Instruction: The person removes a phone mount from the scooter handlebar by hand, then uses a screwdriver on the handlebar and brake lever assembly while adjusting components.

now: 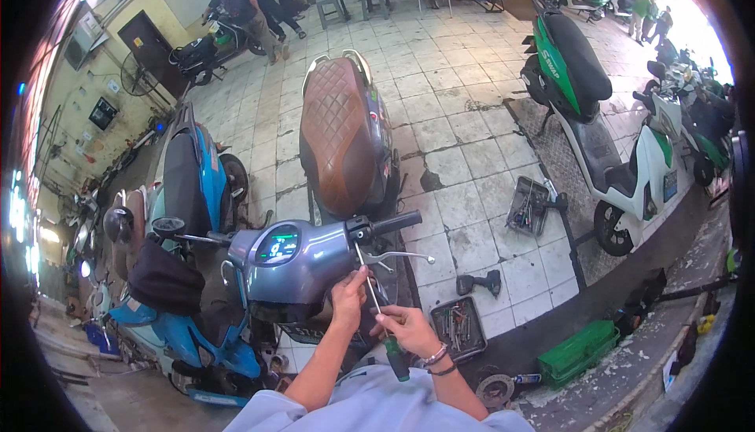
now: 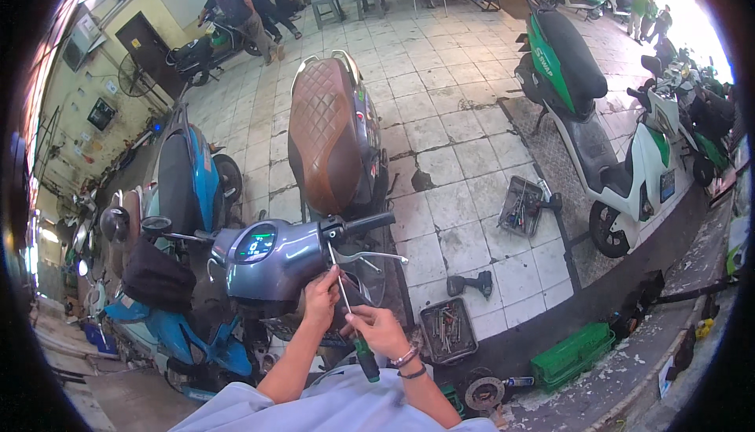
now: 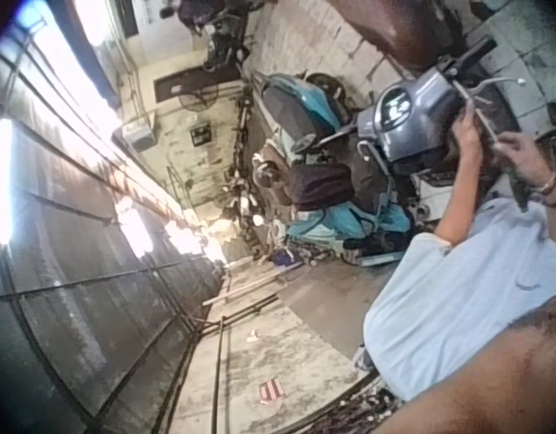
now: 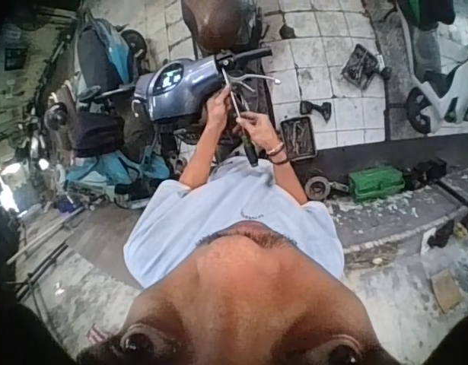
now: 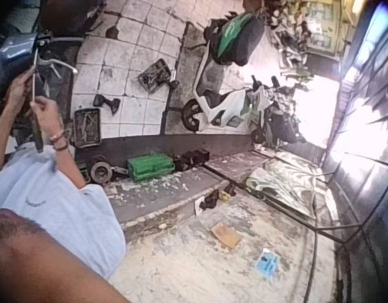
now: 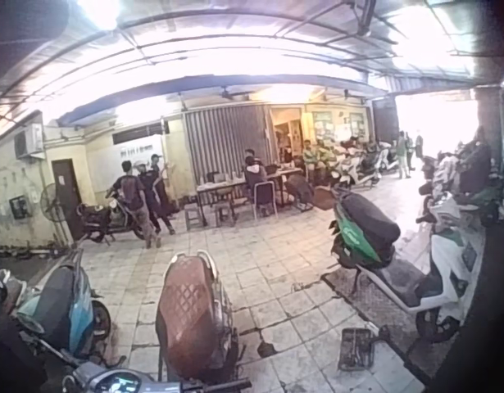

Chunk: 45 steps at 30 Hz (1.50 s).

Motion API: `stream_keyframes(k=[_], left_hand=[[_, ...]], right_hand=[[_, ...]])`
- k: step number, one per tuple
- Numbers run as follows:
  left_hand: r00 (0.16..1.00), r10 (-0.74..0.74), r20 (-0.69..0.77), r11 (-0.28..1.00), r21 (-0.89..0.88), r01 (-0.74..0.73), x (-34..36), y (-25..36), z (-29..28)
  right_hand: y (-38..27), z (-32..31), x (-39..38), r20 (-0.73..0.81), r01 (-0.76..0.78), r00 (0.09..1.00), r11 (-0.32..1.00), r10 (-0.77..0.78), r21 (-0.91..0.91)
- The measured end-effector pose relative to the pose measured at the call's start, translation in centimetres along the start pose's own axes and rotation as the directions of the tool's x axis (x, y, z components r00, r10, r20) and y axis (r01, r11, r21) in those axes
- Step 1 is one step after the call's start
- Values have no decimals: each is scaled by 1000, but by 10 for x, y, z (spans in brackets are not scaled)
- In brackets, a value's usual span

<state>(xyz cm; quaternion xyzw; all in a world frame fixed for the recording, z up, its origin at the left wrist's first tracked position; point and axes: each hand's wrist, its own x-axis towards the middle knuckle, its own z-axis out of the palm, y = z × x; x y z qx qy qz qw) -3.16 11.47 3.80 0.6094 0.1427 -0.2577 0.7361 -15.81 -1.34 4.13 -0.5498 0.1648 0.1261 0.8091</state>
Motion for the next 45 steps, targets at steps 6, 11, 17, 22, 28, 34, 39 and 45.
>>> stream_keyframes(k=[6,11,17,22,28,34,39,45], left_hand=[[1000,-2,28,999,-44,3,3,-5,-4],[997,-22,71,999,-39,25,2,0,-7],[999,7,51,999,43,-10,5,-6,-12],[1000,-9,9,999,-40,10,1,-1,-4],[1000,-26,10,996,-90,27,-2,3,-1],[999,-21,25,1000,14,21,-2,6,-6],[1000,24,-14,995,94,-23,-4,5,-4],[1000,11,-27,977,212,-5,-6,14,-11]], right_hand=[[14,-11,14,144,-7,990,995,-8,98],[-3,-8,10,131,-53,990,995,42,84],[-5,5,14,-29,-54,998,998,53,-26],[4,7,18,-23,-7,1000,992,4,-125],[2,0,19,150,3,989,999,-10,45],[-10,5,17,38,-27,999,999,28,-38],[-3,5,21,0,13,1000,997,-13,-79],[-4,9,23,66,-7,998,998,2,67]])
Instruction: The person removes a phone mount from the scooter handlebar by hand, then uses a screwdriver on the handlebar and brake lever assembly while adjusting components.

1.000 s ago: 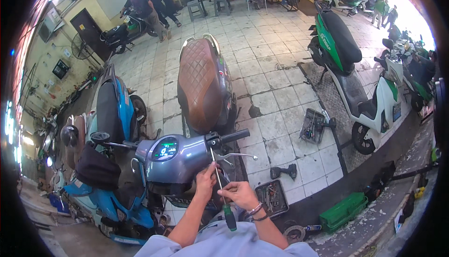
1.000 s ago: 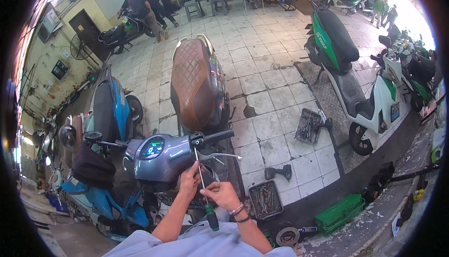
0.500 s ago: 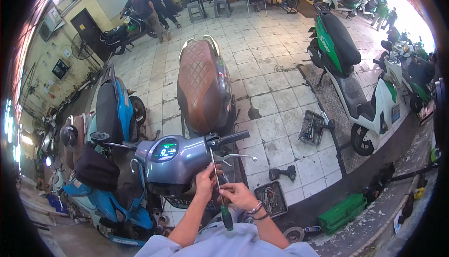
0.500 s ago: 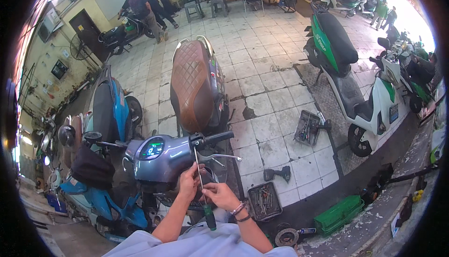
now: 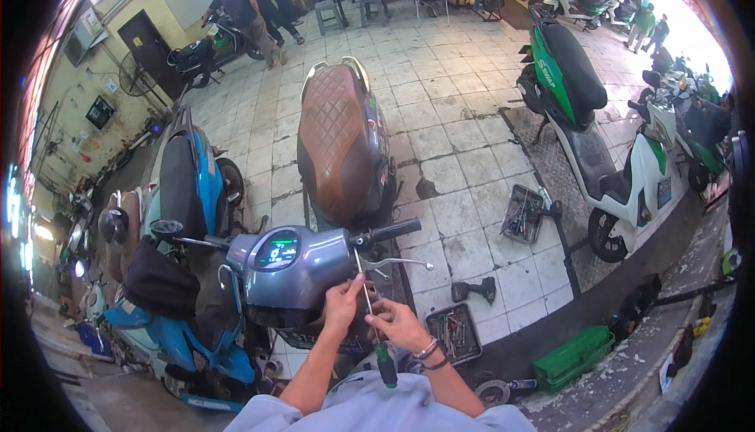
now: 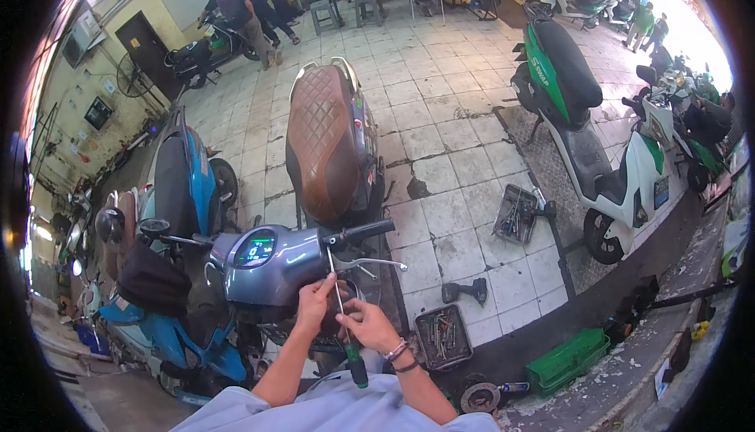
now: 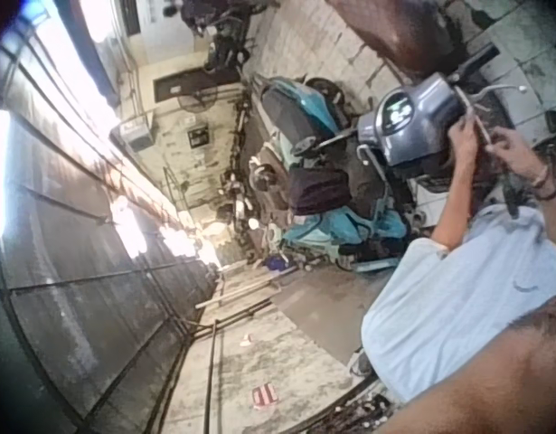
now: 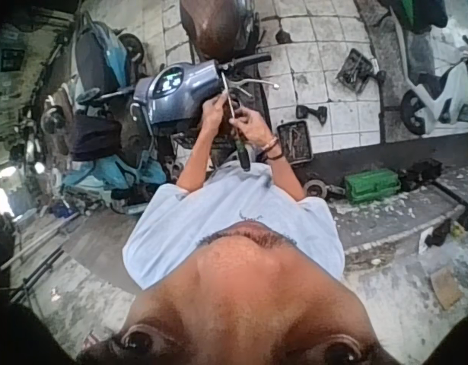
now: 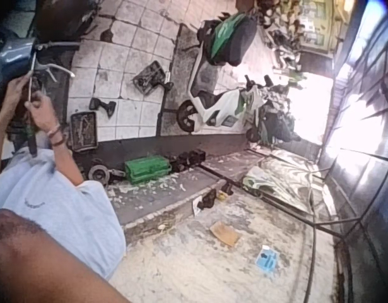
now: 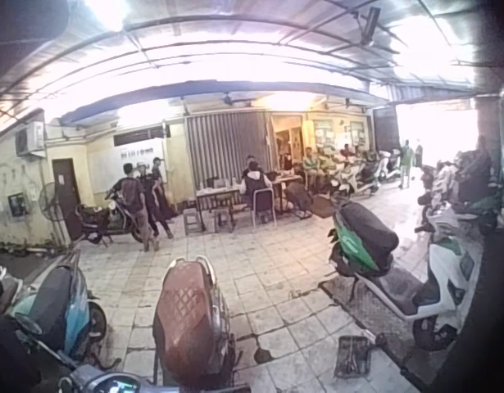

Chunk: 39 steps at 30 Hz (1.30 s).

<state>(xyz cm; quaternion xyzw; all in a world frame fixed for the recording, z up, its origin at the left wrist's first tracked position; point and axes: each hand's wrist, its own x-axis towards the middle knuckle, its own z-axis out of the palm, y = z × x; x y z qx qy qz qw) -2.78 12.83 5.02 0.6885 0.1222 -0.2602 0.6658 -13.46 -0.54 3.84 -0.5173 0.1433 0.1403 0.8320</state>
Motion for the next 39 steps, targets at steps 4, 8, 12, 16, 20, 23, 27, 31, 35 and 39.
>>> stream_keyframes(k=[4,8,12,16,20,23,27,31,35,39], left_hand=[[970,190,150,864,444,-238,-5,6,-18],[983,85,166,588,788,-183,-41,66,-9],[927,283,247,642,669,-375,-39,94,-9],[830,470,300,344,804,-486,-13,142,5],[692,497,524,-21,804,-594,36,145,-1],[723,348,597,-85,788,-610,52,147,6],[768,217,603,-149,798,-584,49,150,17],[763,192,618,-194,786,-587,55,148,20],[755,157,636,-252,765,-592,60,150,17],[779,123,615,-272,776,-570,58,164,22]], right_hand=[[4,-5,0,24,-12,1000,999,12,-37],[2,-1,-5,-18,-49,999,998,49,-37],[8,0,-5,-28,-11,1000,1000,11,-3],[5,-4,-7,-20,-16,1000,1000,15,-20],[2,-1,-5,-10,-31,999,998,31,-46],[0,-3,-5,-10,-26,1000,998,26,-54],[12,-5,-3,-49,-12,999,999,10,-40],[11,-5,-4,-101,10,995,996,-19,-90],[6,-4,-7,-152,8,988,990,-30,-140],[5,-8,-7,-177,20,983,985,-51,-172]])
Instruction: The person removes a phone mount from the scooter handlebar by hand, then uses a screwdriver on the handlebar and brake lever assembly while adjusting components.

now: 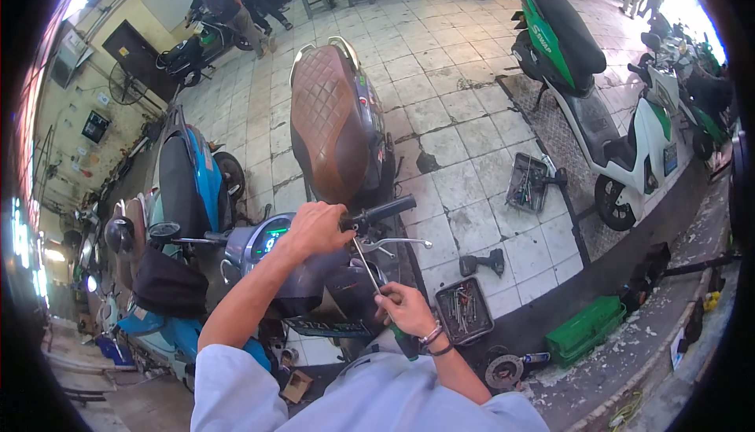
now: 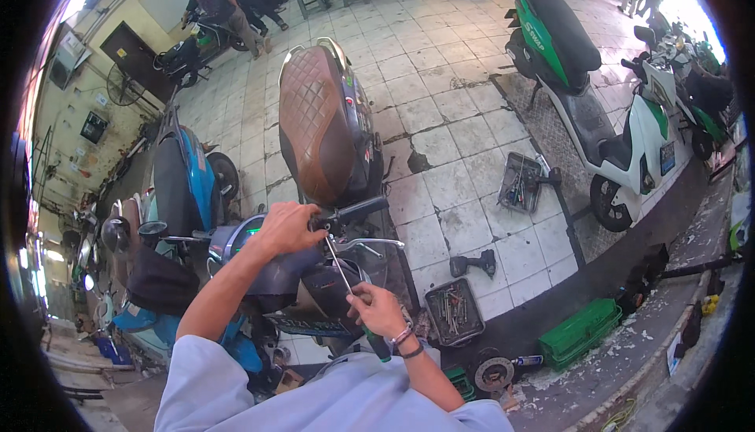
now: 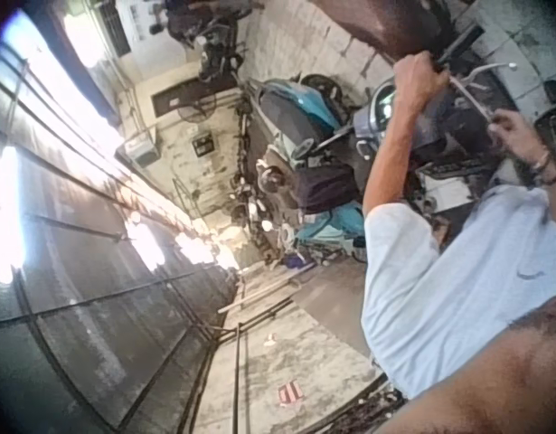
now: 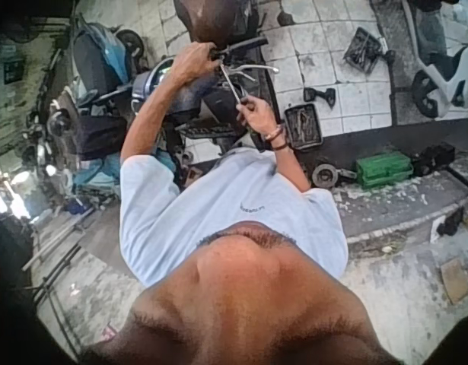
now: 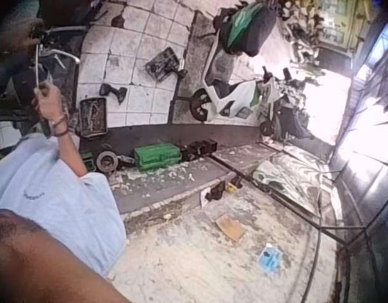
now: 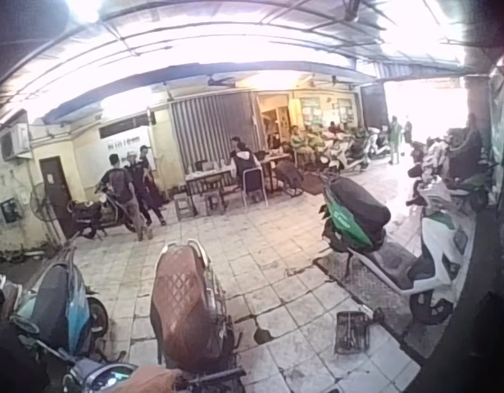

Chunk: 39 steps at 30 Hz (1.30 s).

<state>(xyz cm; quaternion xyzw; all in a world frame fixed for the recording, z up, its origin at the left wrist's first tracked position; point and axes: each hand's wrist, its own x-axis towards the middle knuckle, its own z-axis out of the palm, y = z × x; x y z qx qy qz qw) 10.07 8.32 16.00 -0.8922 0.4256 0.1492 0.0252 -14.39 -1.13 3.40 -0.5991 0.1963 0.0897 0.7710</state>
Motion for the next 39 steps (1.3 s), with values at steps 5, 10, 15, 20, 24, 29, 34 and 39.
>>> stream_keyframes(k=[5,10,15,20,24,29,34,39], left_hand=[[997,78,26,997,25,-79,3,-6,8],[995,94,26,992,86,-96,2,-4,7],[988,145,57,984,97,-150,12,-6,3],[970,146,194,978,122,-171,31,-5,-17],[957,150,248,987,11,-158,38,-15,-18],[956,160,247,981,69,-182,44,-6,-24],[979,89,186,964,232,-131,40,0,-12],[996,-84,31,996,10,83,17,0,2]], right_hand=[[2,-1,0,-27,28,999,998,-27,50],[10,-6,-3,-81,15,997,1000,-14,14],[16,-8,-2,-175,137,975,991,-134,1],[15,-23,-4,-254,209,926,938,-281,-275],[4,-38,-8,-228,102,955,934,-187,-341],[-7,-30,13,-272,168,926,931,-262,-324],[-71,1,67,-371,288,830,890,-416,-353],[-74,5,111,-265,310,764,694,-589,-650]])
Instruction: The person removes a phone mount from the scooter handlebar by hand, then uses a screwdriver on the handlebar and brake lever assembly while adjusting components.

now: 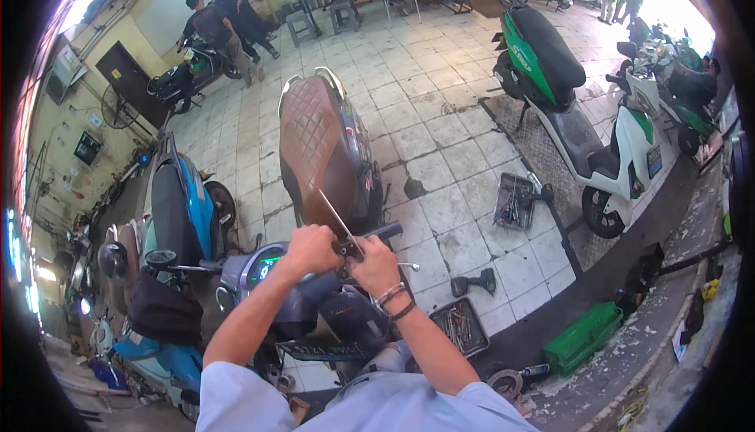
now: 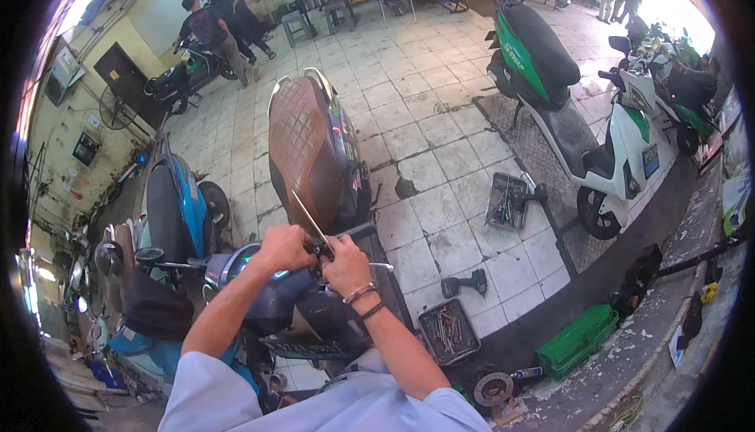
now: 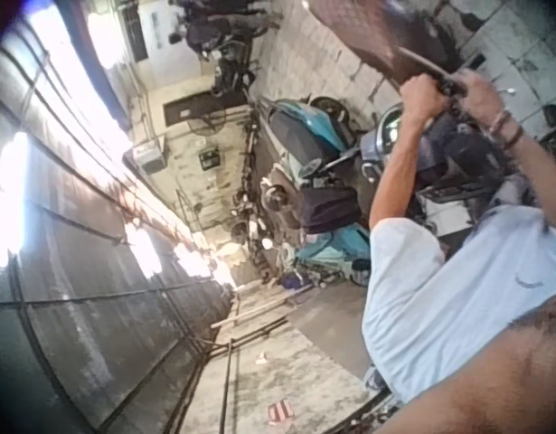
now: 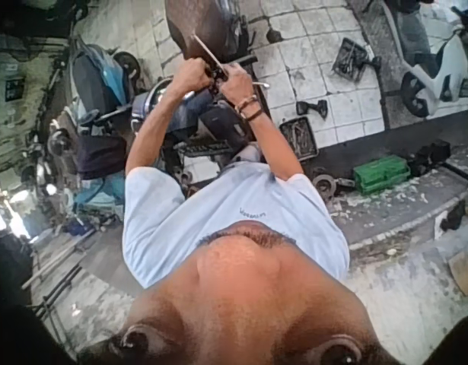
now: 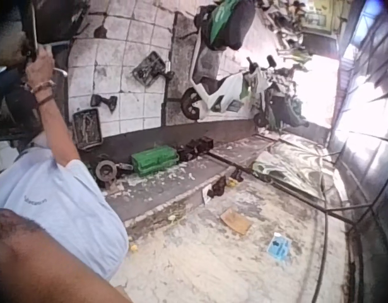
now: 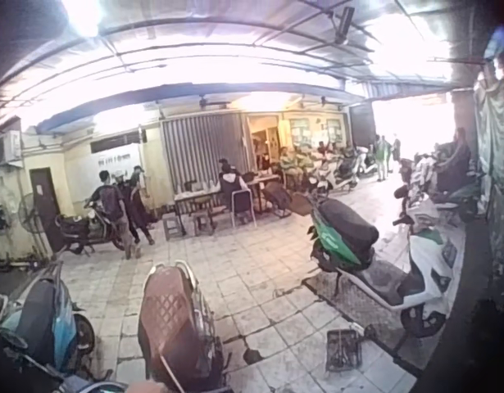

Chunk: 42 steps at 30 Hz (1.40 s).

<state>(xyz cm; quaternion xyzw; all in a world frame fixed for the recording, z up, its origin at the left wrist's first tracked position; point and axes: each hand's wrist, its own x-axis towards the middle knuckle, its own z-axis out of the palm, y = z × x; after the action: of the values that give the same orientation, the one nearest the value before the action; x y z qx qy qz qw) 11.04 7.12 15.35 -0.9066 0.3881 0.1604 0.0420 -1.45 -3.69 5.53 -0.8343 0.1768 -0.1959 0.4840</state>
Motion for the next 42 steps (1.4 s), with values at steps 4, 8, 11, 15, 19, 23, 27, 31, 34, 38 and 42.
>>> stream_keyframes(k=[4,8,11,15,19,23,27,31,34,38,42], left_hand=[[994,-90,-55,993,-78,86,-15,1,6],[993,-52,-101,996,-83,44,-24,8,8],[988,-35,-153,997,-76,23,-28,9,18],[993,-2,-119,998,-64,-6,-33,5,22],[981,50,-187,984,-161,-80,-34,1,31],[965,67,-252,966,-225,-126,-30,-10,60],[945,217,-245,957,-136,-255,-21,-8,47],[956,248,-157,948,-166,-273,-16,-8,28],[937,275,-215,927,-198,-318,-14,-17,40],[947,161,-277,906,-340,-253,-23,-7,38],[931,67,-358,837,-487,-248,-34,11,41]], right_hand=[[-2,0,-2,6,34,999,998,-34,60],[0,0,-5,-48,108,993,989,-103,97],[0,-1,-6,-39,131,991,988,-128,82],[0,1,-14,-7,162,987,987,-162,-12],[4,3,-20,3,165,986,985,-165,-53],[4,10,-33,-21,113,993,993,-114,-36],[10,-9,-22,11,123,992,991,-123,-52],[13,-31,-12,94,157,985,983,-148,-95],[10,-37,-4,141,182,976,976,-165,-119],[4,-54,6,127,157,981,985,-147,-76],[-10,-76,5,156,178,965,965,-209,191]])
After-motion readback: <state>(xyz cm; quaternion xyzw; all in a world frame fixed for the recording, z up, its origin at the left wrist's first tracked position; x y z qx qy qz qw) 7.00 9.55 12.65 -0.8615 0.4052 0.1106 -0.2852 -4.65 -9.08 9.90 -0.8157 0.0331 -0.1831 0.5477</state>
